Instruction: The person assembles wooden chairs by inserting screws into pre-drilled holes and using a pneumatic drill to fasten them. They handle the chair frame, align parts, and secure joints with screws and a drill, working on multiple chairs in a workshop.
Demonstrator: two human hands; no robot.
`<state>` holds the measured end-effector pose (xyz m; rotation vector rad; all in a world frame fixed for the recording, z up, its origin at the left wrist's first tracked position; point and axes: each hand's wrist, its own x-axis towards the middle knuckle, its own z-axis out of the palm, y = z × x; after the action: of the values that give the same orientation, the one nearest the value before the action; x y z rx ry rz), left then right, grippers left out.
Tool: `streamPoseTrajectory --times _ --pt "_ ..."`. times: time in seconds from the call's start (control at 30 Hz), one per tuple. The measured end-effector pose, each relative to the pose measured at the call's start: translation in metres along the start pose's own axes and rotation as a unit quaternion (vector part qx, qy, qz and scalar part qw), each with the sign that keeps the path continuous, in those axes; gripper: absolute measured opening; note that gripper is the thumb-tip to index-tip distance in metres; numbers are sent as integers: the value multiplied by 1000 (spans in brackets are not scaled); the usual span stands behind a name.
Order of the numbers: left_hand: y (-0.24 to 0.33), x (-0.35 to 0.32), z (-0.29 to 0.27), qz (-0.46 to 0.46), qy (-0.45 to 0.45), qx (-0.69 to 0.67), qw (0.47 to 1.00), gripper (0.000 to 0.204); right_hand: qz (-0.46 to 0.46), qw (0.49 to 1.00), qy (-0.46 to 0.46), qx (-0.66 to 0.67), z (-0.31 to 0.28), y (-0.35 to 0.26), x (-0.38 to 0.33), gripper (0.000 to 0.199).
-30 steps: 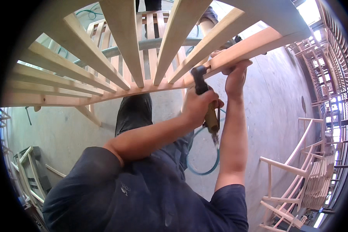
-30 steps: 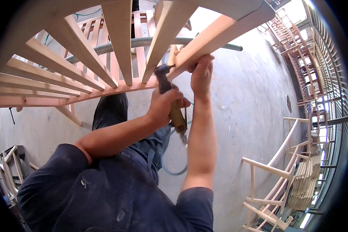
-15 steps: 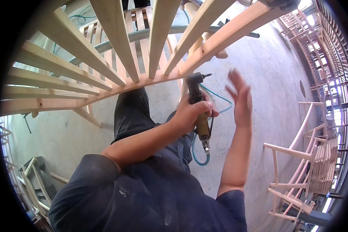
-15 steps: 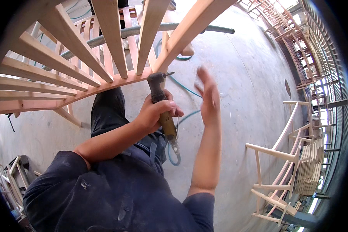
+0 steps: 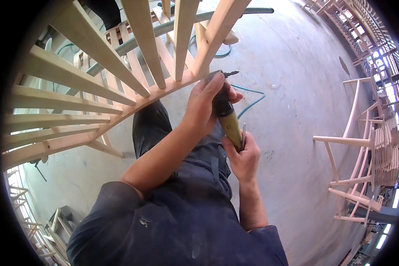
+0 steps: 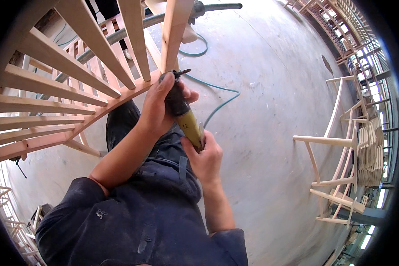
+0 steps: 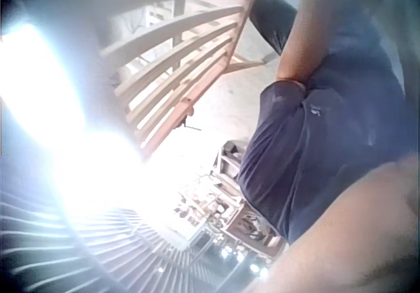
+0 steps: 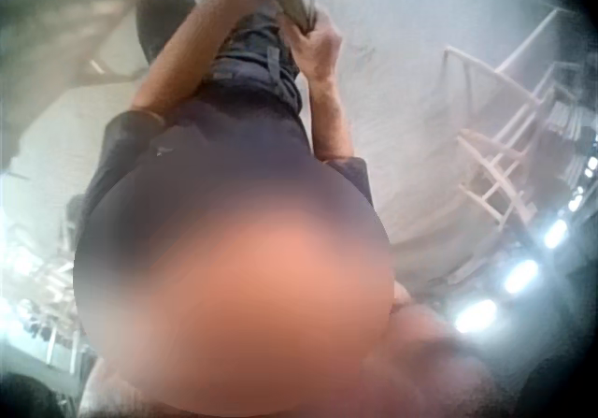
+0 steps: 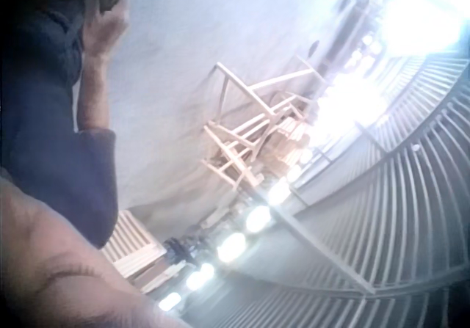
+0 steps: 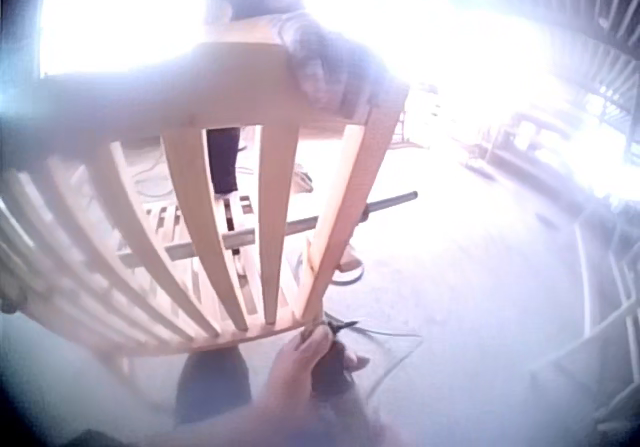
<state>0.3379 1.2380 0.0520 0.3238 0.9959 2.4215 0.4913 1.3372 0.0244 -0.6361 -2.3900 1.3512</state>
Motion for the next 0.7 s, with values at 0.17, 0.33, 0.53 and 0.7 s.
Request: streamPoseTrajectory --times 0.17,0.33,0.53,0.7 --pt "1 10 0 -73 -7 -38 997 69 -44 999 24 -10 4 -7 -3 38" --pt "5 15 3 -77 -41 4 996 77 -30 999 -8 19 4 -3 -1 41" --pt "-3 24 -11 -88 -123 -57 987 78 9 996 -50 71 2 3 1 37" --pt "-5 27 -6 -135 -52 -37 989 77 101 973 -144 150 0 8 2 34"
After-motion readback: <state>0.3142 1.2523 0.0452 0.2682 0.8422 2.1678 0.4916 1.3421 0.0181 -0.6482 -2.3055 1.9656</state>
